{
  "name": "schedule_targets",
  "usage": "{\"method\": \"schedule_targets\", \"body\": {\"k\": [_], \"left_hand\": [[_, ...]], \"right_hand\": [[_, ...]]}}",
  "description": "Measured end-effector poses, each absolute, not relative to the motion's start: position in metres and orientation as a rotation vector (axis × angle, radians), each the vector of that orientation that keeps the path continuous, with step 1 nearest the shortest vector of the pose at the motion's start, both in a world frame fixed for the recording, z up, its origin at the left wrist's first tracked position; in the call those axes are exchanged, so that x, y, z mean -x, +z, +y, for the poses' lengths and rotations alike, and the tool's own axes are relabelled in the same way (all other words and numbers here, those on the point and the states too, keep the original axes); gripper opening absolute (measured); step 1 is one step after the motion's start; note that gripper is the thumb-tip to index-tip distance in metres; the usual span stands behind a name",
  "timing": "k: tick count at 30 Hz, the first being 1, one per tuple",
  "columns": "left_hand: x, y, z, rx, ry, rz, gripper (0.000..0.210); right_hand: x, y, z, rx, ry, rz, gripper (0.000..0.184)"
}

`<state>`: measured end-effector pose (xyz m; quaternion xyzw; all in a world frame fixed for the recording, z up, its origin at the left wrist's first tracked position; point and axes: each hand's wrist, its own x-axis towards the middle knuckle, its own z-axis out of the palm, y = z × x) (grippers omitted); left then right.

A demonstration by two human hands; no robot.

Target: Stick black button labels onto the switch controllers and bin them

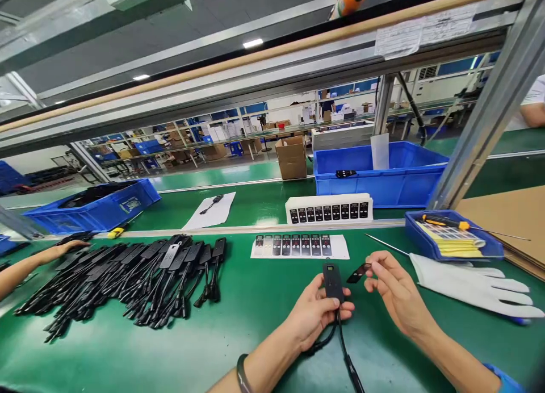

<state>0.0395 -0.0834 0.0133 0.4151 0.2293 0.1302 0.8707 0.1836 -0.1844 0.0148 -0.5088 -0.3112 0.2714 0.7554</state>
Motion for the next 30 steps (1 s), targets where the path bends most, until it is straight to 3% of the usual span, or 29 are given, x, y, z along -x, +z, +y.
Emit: {"method": "schedule_targets", "body": {"k": [10,30], "left_hand": [[-0.027,0.006,-0.095,-0.997,0.150,0.389,0.064],[-0.021,0.010,-0.102,-0.983,0.095,0.349,0.066]], "right_hand": [[-0.169,0.014,-0.188,1.361,0.595,-0.869,0.021],[-0.158,0.016,-0.190,1.463,0.630,-0.891,0.021]]}}
